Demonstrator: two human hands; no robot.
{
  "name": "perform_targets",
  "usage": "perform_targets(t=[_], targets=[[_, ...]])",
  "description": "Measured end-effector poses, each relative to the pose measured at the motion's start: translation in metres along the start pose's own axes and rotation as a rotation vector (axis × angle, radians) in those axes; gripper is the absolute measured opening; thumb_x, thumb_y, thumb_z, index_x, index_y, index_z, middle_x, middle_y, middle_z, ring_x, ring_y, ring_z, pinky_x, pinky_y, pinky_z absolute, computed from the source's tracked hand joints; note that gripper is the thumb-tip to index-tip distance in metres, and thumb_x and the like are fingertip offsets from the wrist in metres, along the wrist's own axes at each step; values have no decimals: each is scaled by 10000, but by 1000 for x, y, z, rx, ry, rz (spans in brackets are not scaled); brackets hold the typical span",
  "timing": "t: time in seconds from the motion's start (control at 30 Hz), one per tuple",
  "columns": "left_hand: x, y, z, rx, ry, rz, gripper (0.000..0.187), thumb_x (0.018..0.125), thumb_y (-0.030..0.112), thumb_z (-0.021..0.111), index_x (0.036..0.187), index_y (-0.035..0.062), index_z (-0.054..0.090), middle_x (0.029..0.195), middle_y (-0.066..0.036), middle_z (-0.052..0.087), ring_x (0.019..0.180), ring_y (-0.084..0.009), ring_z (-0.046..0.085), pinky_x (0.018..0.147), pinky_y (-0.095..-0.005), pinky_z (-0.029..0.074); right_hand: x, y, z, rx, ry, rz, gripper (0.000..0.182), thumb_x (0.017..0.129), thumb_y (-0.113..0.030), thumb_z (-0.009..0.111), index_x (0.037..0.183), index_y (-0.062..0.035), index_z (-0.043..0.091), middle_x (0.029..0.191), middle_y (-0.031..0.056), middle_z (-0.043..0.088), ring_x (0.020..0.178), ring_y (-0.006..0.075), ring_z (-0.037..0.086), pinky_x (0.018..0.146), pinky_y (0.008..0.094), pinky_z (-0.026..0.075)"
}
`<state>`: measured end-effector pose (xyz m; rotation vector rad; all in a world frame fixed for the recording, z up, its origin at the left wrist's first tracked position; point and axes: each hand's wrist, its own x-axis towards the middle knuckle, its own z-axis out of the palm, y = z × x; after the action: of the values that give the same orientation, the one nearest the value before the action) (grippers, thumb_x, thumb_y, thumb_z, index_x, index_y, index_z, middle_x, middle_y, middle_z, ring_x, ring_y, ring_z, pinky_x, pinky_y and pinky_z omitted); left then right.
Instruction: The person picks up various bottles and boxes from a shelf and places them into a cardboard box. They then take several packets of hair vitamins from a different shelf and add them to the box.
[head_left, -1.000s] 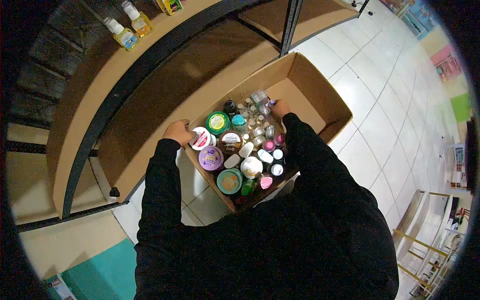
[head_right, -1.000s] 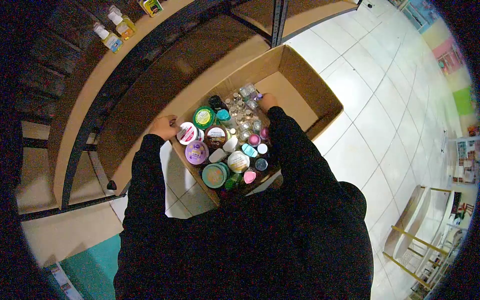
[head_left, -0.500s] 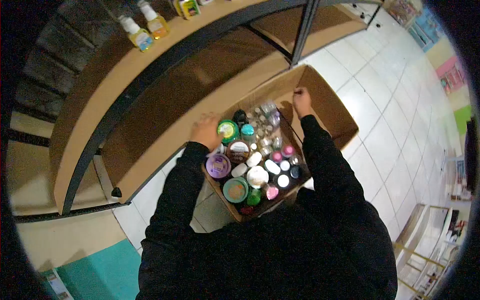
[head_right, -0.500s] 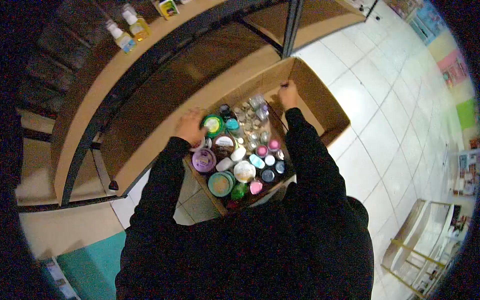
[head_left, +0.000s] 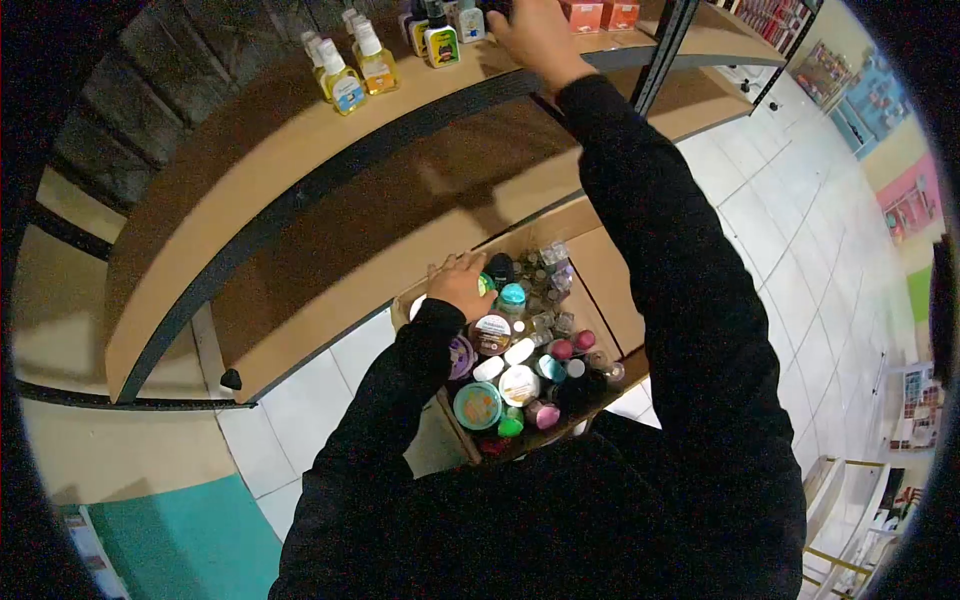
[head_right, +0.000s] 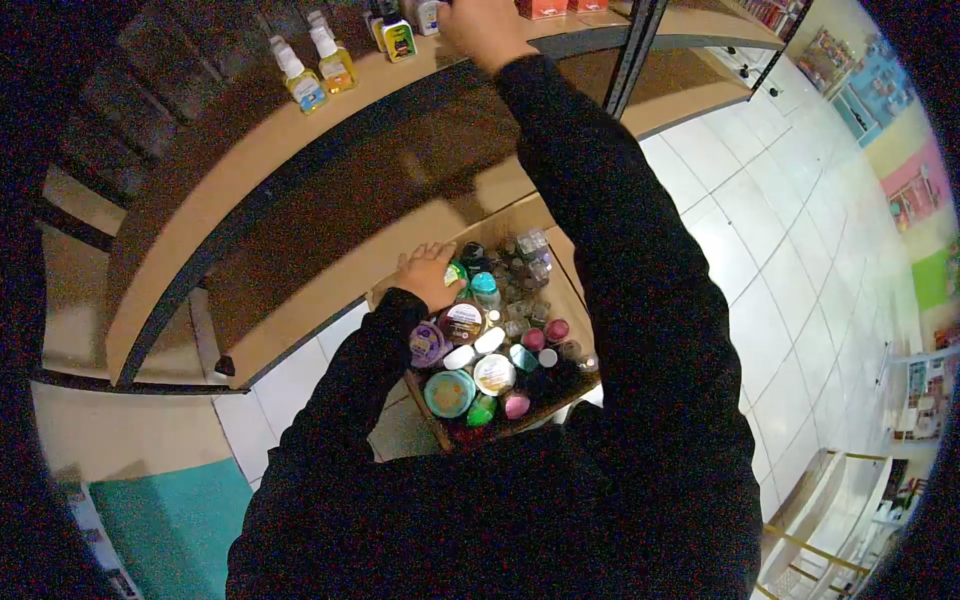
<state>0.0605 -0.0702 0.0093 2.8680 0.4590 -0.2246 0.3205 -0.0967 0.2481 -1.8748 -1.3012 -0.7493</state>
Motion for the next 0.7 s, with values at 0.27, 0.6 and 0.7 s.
perform_targets(t=[0.27,0.6,0.7], targets=[[8,3,15,86,151,52,633,755,295,568,1345,107,434,1276,-177,503,1106,-335,516,918,-462,441,29,-11,20,-339,-241,25,521,820,-129,580,1308,-37,424,1266,200,498,1155,402,449,933,478,410],[6,1,6,18,82,30,682,751,304,569,1377,103,388,1340,-188,466,1176,-354,481,983,-437,414,28,18,40,5,85,33,376,829,-113,580,1160,33,480,1045,265,575,980,412,550,822,459,453],[4,4,0,-1,56,13,685,754,311,567,1382,108,383,1347,-175,466,1191,-351,472,993,-429,408,21,-1,25,44,156,-39,335,826,-153,595,1092,42,537,982,255,579,939,411,554,785,471,454]])
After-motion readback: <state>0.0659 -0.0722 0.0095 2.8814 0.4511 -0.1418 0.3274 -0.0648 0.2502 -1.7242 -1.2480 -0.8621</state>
